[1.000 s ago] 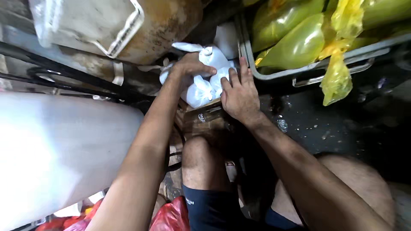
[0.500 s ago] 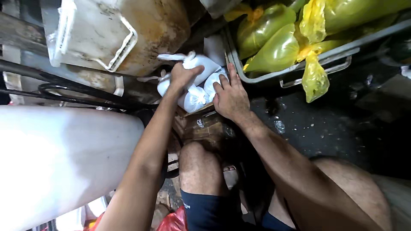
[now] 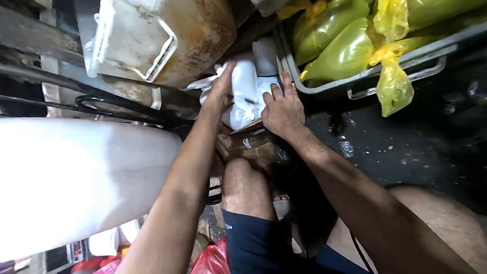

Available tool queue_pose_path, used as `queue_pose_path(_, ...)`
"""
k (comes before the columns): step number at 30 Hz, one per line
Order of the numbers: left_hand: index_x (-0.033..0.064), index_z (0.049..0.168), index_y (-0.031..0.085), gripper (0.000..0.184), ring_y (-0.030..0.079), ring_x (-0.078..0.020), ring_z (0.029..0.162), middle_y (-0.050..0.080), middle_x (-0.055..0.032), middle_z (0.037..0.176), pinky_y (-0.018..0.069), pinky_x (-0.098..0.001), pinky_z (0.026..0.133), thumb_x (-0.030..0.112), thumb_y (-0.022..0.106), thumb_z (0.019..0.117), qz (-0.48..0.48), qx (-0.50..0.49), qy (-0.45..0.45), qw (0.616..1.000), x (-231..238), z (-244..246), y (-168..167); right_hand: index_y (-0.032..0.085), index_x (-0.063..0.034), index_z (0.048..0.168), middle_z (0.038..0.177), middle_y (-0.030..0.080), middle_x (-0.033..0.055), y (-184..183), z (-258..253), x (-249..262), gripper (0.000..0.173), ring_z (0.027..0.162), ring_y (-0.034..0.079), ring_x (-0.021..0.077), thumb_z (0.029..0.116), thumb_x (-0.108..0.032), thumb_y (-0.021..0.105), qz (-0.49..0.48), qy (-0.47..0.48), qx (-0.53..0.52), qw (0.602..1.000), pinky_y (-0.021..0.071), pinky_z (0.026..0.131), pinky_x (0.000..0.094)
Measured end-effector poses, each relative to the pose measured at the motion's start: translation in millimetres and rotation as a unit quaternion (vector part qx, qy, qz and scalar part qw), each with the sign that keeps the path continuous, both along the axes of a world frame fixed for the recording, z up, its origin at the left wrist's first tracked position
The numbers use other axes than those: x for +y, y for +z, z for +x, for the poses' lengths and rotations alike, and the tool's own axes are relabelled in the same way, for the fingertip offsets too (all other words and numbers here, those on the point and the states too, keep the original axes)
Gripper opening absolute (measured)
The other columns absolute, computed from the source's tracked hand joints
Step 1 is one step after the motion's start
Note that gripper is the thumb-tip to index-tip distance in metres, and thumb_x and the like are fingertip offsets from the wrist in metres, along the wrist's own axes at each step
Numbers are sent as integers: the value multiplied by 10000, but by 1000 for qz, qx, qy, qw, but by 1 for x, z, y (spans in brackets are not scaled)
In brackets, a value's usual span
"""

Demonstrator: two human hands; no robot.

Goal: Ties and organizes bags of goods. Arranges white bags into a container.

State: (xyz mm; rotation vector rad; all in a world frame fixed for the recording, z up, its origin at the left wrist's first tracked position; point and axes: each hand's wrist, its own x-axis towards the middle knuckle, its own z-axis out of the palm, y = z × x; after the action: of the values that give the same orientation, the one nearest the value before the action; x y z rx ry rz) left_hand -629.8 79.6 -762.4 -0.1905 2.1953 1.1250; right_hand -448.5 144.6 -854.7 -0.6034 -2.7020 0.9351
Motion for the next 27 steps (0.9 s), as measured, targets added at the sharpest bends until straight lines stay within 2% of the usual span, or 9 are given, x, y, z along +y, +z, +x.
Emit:
queue_pose_path(1, 126, 1310, 580, 608, 698, -267, 895, 701, -132, 1072, 603, -469, 717, 625, 514, 969, 72, -47, 19, 996, 8, 7, -7, 647, -76, 1339, 1579, 448, 191, 2, 0, 0, 462, 1555, 199, 430, 981, -282, 439, -2, -1, -4, 1000, 212, 1244, 620)
queue_pose_path(3, 149, 1358, 534, 601, 674, -300, 999, 659, -156, 1184, 598, -488, 783, 619, 440, 996, 191, -94, 109, 971, 20, 16, -29, 633, -63, 1349, 1587, 438, 189, 3, -1, 0, 486, 1555, 192, 435, 969, -304, 450, -3, 0, -8, 1000, 226, 1236, 625)
queue_pose_path(5, 200, 1512, 415, 695, 588, -362, 1253, 537, -170, 1444, 551, -573, 961, 655, 464, 990, 260, -73, 219, 938, 30, 23, -50, 635, -57, 1345, 1582, 442, 195, 1, 0, 2, 486, 1552, 189, 449, 963, -312, 473, -6, 3, 2, 1000, 236, 1228, 630)
queue_pose_path(7, 194, 1535, 384, 689, 561, -363, 1300, 497, -160, 1494, 539, -576, 1001, 585, 548, 991, 303, -30, 244, 921, 32, 26, -65, 645, -61, 1330, 1572, 456, 195, -1, -1, 2, 478, 1548, 202, 452, 956, -309, 479, -6, 0, 9, 1000, 248, 1220, 634)
queue_pose_path(9, 74, 1514, 379, 670, 617, -330, 1212, 535, -198, 1428, 584, -484, 949, 378, 662, 989, 285, 34, 204, 936, 33, 32, -77, 649, -65, 1329, 1571, 459, 194, -3, -1, 1, 473, 1548, 203, 451, 961, -301, 469, -8, -3, 11, 1000, 225, 1233, 630)
queue_pose_path(11, -19, 1497, 321, 762, 662, -301, 1114, 558, -237, 1349, 614, -412, 897, 264, 754, 937, 260, 80, 183, 945, 34, 33, -87, 655, -70, 1317, 1570, 460, 195, -5, -1, -2, 471, 1544, 216, 451, 956, -303, 462, -1, -11, 16, 1000, 217, 1234, 631)
queue_pose_path(15, -3, 1500, 295, 808, 684, -336, 1028, 565, -258, 1299, 639, -463, 830, 150, 804, 891, 283, 165, 221, 919, 42, 28, -97, 647, -70, 1326, 1579, 446, 197, -3, -4, -3, 476, 1542, 217, 456, 953, -299, 462, 3, -15, 10, 1000, 210, 1232, 641)
queue_pose_path(22, 3, 1520, 265, 928, 641, -351, 1118, 498, -275, 1347, 647, -462, 824, 178, 861, 830, 221, 206, 323, 897, 67, 17, -101, 595, -87, 1413, 1623, 387, 184, -4, -10, -5, 491, 1551, 203, 437, 1004, -278, 400, 9, -30, -16, 999, 177, 1244, 631)
queue_pose_path(27, -45, 1436, 371, 836, 657, -358, 1092, 525, -280, 1308, 656, -454, 788, 247, 861, 825, 182, 165, 324, 914, 68, 6, -88, 580, -71, 1431, 1628, 371, 200, 1, -10, -6, 508, 1557, 167, 450, 987, -269, 432, 6, -21, -24, 999, 143, 1245, 650)
